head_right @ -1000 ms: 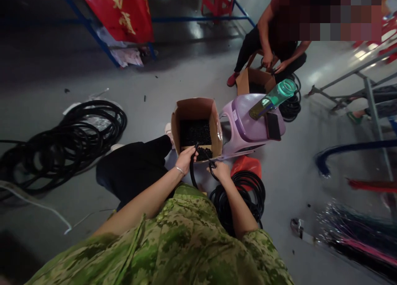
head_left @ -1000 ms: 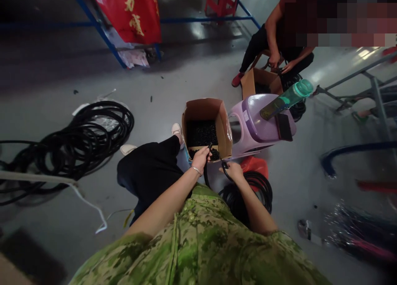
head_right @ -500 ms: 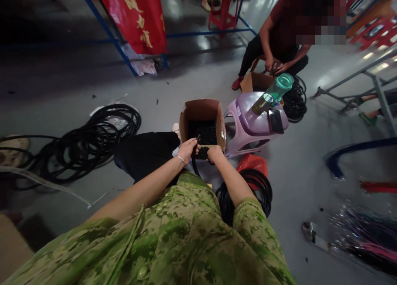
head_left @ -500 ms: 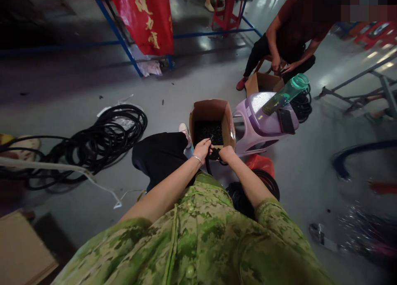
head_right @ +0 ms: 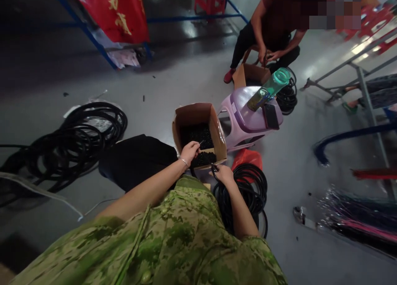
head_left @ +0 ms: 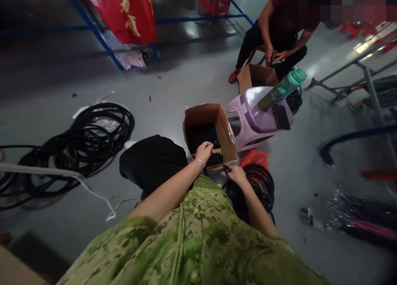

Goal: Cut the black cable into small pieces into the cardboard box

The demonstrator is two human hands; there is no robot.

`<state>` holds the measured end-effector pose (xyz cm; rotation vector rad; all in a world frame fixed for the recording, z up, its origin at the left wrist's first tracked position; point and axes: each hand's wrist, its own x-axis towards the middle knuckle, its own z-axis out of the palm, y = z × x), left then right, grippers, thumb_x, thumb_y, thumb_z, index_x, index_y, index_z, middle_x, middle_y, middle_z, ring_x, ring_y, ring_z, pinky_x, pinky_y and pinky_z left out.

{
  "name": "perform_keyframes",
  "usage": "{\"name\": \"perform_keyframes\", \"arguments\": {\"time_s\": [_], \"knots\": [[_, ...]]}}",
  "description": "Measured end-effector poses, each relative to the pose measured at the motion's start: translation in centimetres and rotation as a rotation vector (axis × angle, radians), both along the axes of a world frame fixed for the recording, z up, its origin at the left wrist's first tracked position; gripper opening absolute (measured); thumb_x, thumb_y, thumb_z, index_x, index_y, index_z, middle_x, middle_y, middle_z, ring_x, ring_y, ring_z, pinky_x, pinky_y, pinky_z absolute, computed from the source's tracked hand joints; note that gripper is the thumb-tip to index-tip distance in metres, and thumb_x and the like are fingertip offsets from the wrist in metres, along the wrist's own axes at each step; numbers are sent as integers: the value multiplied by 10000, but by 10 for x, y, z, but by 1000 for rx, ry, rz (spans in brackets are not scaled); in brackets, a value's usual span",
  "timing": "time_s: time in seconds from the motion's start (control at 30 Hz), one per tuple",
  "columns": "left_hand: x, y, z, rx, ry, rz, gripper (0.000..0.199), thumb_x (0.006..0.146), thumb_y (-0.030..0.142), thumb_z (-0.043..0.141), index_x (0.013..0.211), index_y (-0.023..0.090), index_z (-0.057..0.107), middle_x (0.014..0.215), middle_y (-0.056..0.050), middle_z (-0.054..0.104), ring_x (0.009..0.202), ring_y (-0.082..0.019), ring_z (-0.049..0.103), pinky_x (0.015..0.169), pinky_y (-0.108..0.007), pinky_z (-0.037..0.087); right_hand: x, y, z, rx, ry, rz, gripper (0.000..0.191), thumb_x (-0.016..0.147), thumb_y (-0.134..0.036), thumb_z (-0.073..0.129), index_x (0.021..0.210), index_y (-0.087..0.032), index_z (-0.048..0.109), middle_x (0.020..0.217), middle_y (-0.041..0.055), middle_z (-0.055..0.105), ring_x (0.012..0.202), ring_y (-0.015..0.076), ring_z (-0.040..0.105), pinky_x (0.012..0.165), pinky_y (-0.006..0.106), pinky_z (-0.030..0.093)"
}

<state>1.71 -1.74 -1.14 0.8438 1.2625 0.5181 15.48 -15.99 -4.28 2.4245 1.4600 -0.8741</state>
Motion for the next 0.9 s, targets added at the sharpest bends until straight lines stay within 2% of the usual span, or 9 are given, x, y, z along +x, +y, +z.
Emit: {"name": "perform_keyframes", "arguments": {"time_s": [0.17,0.47,0.7,0.9], "knots": [[-11,8,-16,-24,19,-18,95,816,175,527,724,182,552,497,53,507,377,-64,376,423,-191,285,-11,-1,-3,140,129,-68,330,777,-520,648,895,-215,694,848,57,713,799,195,655,658,227,401],[-20,17,-26,90,31,-103,93,800,161,535,722,184,579,494,46,504,406,-81,382,453,-200,301,-18,14,-10,273,356,-219,440,761,-597,578,784,-169,675,643,-1,581,661,149,532,604,218,375],[-17,21,-28,339,144,-273,99,781,172,547,709,182,614,546,41,545,550,-105,484,561,-208,360,-29,21,-10,303,463,-315,499,751,-642,568,804,-155,665,632,-5,563,627,138,502,587,229,377],[-21,26,-21,306,189,-388,112,812,185,521,776,171,627,554,44,541,532,-100,476,556,-209,376,-34,32,-11,313,521,-345,507,751,-663,558,702,-161,609,576,-11,522,563,126,476,541,232,348]]}}
